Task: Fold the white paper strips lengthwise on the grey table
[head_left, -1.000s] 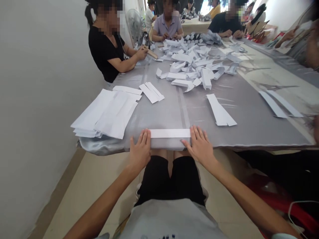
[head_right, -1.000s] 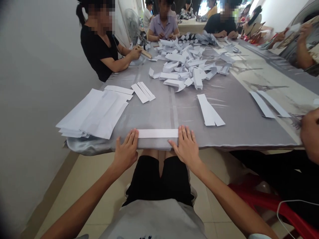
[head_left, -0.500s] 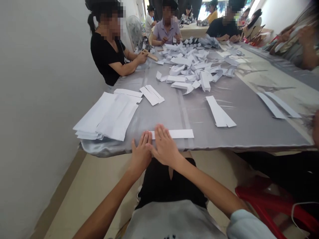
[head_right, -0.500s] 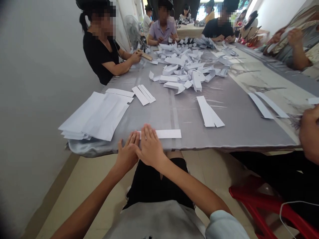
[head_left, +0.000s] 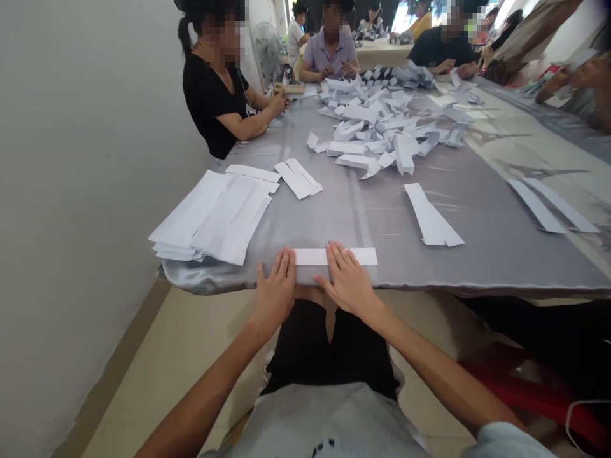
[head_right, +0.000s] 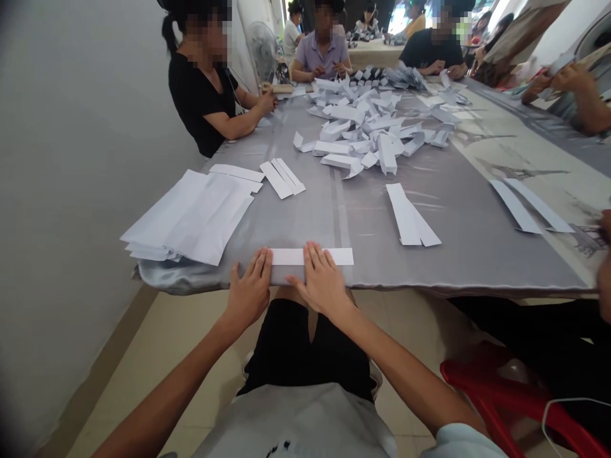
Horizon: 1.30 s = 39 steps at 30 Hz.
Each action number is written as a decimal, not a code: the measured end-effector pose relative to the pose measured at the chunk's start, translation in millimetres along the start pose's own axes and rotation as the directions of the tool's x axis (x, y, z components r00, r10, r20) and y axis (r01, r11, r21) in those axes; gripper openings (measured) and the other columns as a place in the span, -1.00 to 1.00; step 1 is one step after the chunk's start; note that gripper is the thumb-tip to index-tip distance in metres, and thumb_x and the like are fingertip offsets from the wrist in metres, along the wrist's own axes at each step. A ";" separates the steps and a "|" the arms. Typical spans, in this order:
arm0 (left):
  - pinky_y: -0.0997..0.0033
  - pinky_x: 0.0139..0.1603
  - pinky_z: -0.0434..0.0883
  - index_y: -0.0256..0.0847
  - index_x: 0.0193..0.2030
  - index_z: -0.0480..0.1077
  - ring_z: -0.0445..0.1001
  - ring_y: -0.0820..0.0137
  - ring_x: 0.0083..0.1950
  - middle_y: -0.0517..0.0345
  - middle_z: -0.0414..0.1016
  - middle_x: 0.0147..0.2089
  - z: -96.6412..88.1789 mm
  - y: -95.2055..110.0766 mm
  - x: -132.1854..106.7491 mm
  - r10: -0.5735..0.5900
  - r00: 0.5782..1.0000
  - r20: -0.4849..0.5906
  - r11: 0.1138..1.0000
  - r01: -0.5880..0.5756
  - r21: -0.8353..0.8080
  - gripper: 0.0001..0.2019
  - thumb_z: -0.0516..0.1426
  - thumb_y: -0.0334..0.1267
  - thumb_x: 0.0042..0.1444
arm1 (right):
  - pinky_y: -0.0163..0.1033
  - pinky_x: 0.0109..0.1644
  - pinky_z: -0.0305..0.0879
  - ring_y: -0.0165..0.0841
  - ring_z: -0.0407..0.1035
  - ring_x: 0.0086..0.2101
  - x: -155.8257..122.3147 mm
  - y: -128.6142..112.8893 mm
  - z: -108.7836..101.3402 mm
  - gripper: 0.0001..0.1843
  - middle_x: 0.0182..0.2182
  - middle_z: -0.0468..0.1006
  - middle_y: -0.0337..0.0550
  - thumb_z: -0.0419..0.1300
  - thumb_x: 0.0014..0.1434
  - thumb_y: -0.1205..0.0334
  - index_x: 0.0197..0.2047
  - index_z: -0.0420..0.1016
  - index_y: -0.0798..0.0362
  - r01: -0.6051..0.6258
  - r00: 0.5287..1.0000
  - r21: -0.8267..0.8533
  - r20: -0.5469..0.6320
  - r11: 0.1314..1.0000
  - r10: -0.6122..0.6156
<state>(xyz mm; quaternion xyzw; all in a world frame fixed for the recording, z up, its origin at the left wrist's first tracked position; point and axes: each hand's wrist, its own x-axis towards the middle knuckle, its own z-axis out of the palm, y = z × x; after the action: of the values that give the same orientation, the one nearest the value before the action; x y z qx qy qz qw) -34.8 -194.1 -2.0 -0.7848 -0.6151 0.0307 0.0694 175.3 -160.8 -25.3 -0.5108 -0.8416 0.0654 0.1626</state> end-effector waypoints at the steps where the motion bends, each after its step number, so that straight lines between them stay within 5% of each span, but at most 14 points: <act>1: -0.32 0.53 0.04 -0.42 0.64 -0.24 -0.16 0.09 0.67 -0.24 -0.13 0.64 0.3 -0.1 -0.5 0.001 1.000 -0.003 1.000 -0.001 0.001 -0.15 -0.08 -0.55 0.19 | 0.15 0.57 -0.13 -0.03 -0.10 0.53 -5.6 7.6 -2.6 -0.04 0.54 0.00 0.23 -0.31 0.50 -0.32 0.61 -0.08 0.32 -0.018 1.000 -0.015 -0.011 1.000 0.018; 10: -0.34 0.53 0.00 -0.35 0.65 -0.20 -0.22 0.06 0.68 -0.22 -0.21 0.65 1.8 4.7 0.6 -0.008 1.000 0.009 1.000 0.008 0.011 -0.12 -0.05 -0.55 0.18 | 0.23 0.55 -0.17 0.03 -0.12 0.52 -34.2 38.6 -11.1 -0.09 0.54 0.03 0.18 -0.29 0.52 -0.29 0.64 -0.16 0.23 -0.069 0.996 -0.130 -0.058 0.989 0.062; 21: -0.33 0.55 -0.03 -0.38 0.65 -0.22 -0.23 0.09 0.68 -0.23 -0.19 0.65 3.9 4.2 -0.7 -0.015 1.000 -0.025 0.999 0.014 -0.039 -0.08 -0.02 -0.52 0.13 | 0.34 0.52 -0.14 0.24 -0.10 0.49 -58.6 91.5 -36.9 -0.04 0.48 0.18 0.32 -0.32 0.50 -0.29 0.57 0.05 0.38 -0.274 0.959 -0.210 -0.126 0.939 0.252; 25: -0.34 0.55 -0.04 -0.37 0.65 -0.18 -0.23 0.11 0.68 -0.18 -0.16 0.65 5.0 6.1 -0.6 -0.030 0.998 -0.053 0.997 0.027 -0.068 -0.09 -0.02 -0.52 0.12 | 0.43 0.50 -0.19 0.26 -0.28 0.52 -30.1 61.7 -52.0 0.00 0.55 -0.09 0.34 -0.34 0.49 -0.31 0.62 -0.20 0.38 -0.357 0.913 -0.080 -0.239 0.931 0.330; 28: -0.34 0.55 -0.04 -0.37 0.64 -0.15 -0.20 0.11 0.68 -0.20 -0.13 0.65 5.2 8.2 -0.3 -0.043 0.998 -0.042 0.996 0.039 -0.078 -0.13 -0.03 -0.51 0.16 | 0.38 0.53 -0.24 0.18 -0.37 0.54 0.6 11.4 -47.4 -0.05 0.57 -0.13 0.23 -0.33 0.51 -0.28 0.63 -0.19 0.33 -0.214 0.961 -0.001 -0.182 0.977 0.210; 33: -0.38 0.54 -0.07 -0.25 0.65 -0.10 -0.17 0.07 0.67 -0.17 -0.10 0.64 7.9 10.6 0.2 -0.071 0.997 -0.033 0.994 0.068 -0.085 -0.30 -0.09 -0.32 0.38 | 0.19 0.58 -0.25 0.04 -0.16 0.53 32.3 -62.2 -6.2 -0.07 0.52 0.10 0.24 -0.26 0.51 -0.30 0.56 0.10 0.34 0.075 0.997 0.079 0.025 0.994 -0.077; 39: -0.35 0.54 -0.04 -0.26 0.65 -0.13 -0.15 0.09 0.67 -0.16 -0.12 0.64 10.5 10.8 0.2 -0.068 0.997 -0.048 0.995 0.064 -0.083 -0.31 -0.13 -0.32 0.41 | 0.09 0.59 -0.21 -0.06 -0.10 0.52 24.0 -51.8 11.7 -0.05 0.53 0.05 0.26 -0.23 0.51 -0.29 0.56 0.06 0.39 0.089 0.995 0.076 0.028 0.993 -0.091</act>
<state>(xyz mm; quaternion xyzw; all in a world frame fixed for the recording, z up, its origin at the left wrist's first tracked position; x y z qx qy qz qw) -25.7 -195.6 -13.9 -0.7668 -0.6394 -0.0165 0.0540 117.7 -163.3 -17.0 -0.4650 -0.8632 0.0973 0.1710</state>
